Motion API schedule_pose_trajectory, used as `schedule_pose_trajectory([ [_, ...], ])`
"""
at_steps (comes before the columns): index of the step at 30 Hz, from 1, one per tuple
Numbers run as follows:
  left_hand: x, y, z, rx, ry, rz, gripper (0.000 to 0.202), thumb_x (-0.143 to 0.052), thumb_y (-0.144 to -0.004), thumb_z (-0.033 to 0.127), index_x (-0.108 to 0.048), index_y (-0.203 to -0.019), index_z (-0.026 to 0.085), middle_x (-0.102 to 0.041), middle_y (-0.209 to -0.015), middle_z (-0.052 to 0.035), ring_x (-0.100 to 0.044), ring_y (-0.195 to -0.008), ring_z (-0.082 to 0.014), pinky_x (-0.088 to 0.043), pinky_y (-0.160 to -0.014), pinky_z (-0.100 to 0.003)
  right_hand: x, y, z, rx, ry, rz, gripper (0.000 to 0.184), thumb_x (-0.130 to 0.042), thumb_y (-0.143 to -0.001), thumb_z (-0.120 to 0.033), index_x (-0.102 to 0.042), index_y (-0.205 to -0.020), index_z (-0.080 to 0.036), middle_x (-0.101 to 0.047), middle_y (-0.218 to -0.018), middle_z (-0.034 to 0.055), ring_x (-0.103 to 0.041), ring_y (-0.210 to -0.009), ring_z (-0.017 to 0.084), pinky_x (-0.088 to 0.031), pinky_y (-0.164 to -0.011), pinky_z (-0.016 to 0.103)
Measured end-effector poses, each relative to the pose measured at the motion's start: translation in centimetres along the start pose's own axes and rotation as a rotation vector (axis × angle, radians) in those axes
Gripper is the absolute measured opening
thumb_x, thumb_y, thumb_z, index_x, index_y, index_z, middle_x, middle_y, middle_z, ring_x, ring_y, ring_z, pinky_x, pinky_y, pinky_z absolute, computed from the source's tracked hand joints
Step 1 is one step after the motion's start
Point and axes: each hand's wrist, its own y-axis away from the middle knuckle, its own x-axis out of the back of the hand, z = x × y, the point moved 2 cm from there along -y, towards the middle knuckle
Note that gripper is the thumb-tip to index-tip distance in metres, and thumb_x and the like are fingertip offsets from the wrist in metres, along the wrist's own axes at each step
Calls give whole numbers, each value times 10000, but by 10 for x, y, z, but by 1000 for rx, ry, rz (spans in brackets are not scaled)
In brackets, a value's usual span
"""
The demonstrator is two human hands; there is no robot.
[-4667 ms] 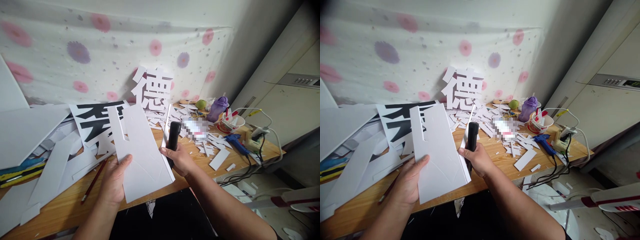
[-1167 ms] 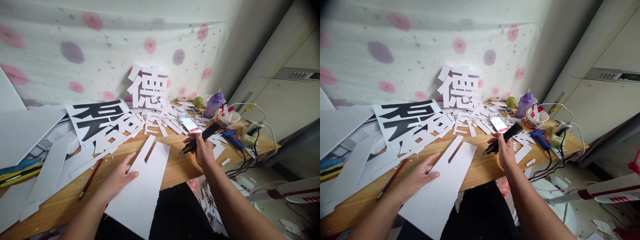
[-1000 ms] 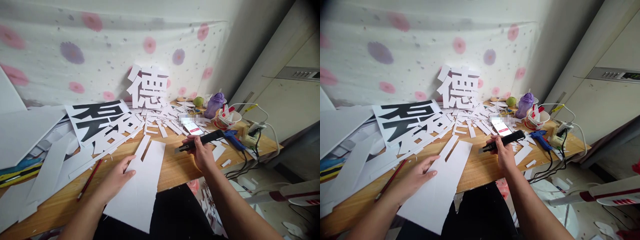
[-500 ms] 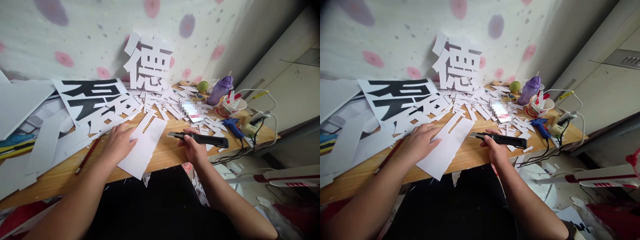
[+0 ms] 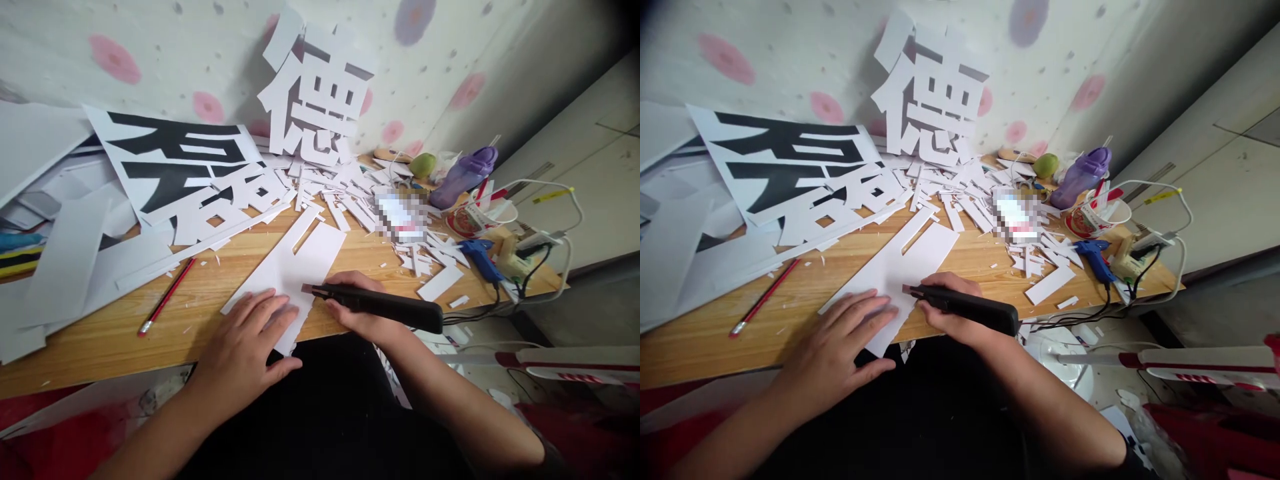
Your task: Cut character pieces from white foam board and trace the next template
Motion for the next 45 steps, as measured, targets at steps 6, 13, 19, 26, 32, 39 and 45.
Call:
schedule_pose_trajectory([
  [6,-4,0,2,7,-99,9,543,-623,-773,124,-574,-1307,209,-631,-1298,-83,-520,-1251,-327,-371,-1095,-522,-5,-4,3,75,45,-39,203,-702,-746,-223,-669,-945,-242,-754,-814,17,-708,-669,168,-578,-637,283],
  [13,-5,-3,3,-20,-136,62,419,-431,-901,92,-616,-1264,192,-674,-1242,-77,-563,-1195,-312,-403,-1053,-519,-6,-6,0,159,97,-26,168,-688,-760,-208,-662,-923,-241,-757,-799,20,-716,-650,164,-582,-607,265],
  [19,-4,-5,3,-22,-144,72,388,-413,-925,114,-639,-1230,192,-688,-1225,-73,-577,-1180,-308,-421,-1040,-517,-5,-7,0,197,106,-26,156,-680,-780,-215,-657,-932,-241,-759,-800,19,-718,-648,156,-582,-599,251],
  [26,-3,-6,3,-29,-150,69,396,-430,-904,112,-634,-1232,200,-693,-1222,-71,-588,-1166,-311,-437,-1028,-515,-6,-4,4,221,107,-32,186,-689,-779,-201,-651,-957,-241,-752,-808,19,-713,-661,150,-579,-617,246],
  [32,-3,-6,2,-16,-139,60,441,-471,-856,92,-611,-1256,216,-692,-1225,-67,-591,-1175,-313,-437,-1029,-511,-3,-5,12,329,110,-181,234,-662,-845,-247,-628,-1077,-249,-729,-854,30,-689,-708,152,-552,-645,257],
  [39,-2,-6,3,15,-105,47,491,-475,-808,65,-614,-1259,205,-689,-1226,-67,-591,-1173,-321,-437,-1026,-519,7,-15,3,480,158,-308,220,-606,-894,-229,-597,-1111,-196,-699,-813,49,-642,-662,139,-499,-611,237],
  [45,-3,-4,2,45,-96,13,563,-532,-747,49,-603,-1275,231,-668,-1251,-59,-570,-1207,-320,-423,-1056,-516,12,-17,-1,506,166,-334,217,-572,-918,-240,-598,-1129,-198,-710,-827,59,-663,-671,145,-505,-613,234],
])
